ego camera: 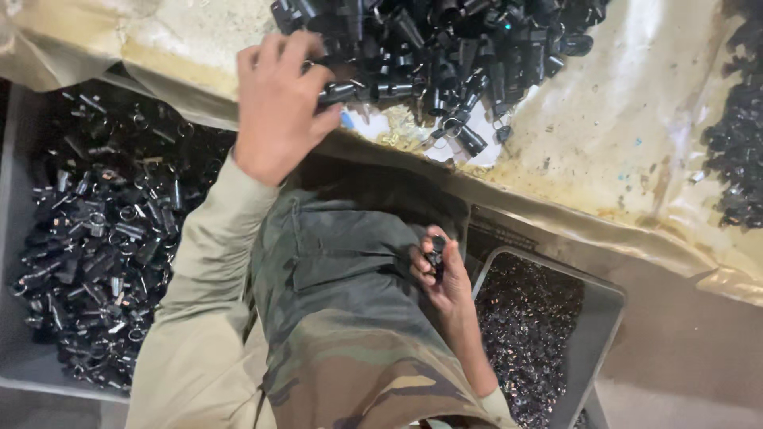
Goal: The person picks black cylindrical connector components one at a time from a large pile on the workbench, turns and fits them together in their hands, and places them into the plastic bins in front of them, occasionally reaching back into the pile for the next piece.
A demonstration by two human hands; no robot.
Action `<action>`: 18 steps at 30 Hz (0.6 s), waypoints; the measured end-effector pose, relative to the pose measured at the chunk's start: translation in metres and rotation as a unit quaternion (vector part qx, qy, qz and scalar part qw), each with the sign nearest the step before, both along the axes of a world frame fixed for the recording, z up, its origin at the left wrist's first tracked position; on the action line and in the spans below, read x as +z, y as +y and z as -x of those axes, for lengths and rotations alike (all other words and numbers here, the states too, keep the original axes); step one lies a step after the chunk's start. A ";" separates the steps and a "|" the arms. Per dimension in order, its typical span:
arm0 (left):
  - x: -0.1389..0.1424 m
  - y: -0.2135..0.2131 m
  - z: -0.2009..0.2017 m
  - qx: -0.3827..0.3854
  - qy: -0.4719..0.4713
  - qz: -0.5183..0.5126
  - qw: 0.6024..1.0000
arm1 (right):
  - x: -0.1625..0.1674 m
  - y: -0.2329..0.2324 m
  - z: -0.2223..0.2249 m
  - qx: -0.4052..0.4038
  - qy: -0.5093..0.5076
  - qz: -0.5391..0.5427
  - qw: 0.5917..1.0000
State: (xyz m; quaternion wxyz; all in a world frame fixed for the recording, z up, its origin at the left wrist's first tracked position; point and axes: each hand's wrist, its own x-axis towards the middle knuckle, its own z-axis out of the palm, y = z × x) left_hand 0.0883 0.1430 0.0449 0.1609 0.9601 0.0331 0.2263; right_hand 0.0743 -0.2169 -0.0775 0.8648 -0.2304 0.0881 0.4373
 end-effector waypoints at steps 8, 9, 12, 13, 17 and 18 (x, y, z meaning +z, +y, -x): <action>0.013 -0.054 0.021 0.010 -0.223 0.199 0.954 | 0.006 -0.007 0.011 0.009 -0.035 0.052 0.998; 0.011 -0.067 0.023 -0.018 -0.259 0.223 0.940 | 0.009 -0.004 0.010 0.028 -0.049 0.098 0.994; -0.003 -0.103 0.040 -0.221 -0.124 0.356 0.900 | 0.017 0.005 0.004 0.090 -0.156 0.308 0.934; -0.011 -0.109 0.045 -0.255 -0.084 0.389 0.881 | 0.019 0.008 0.002 0.078 -0.165 0.285 0.941; -0.038 -0.109 0.062 -0.200 -0.020 0.342 0.918 | 0.023 0.021 -0.009 0.018 -0.222 0.197 0.955; -0.041 -0.108 0.066 -0.200 0.002 0.345 0.917 | 0.024 0.024 -0.011 -0.003 -0.237 0.179 0.955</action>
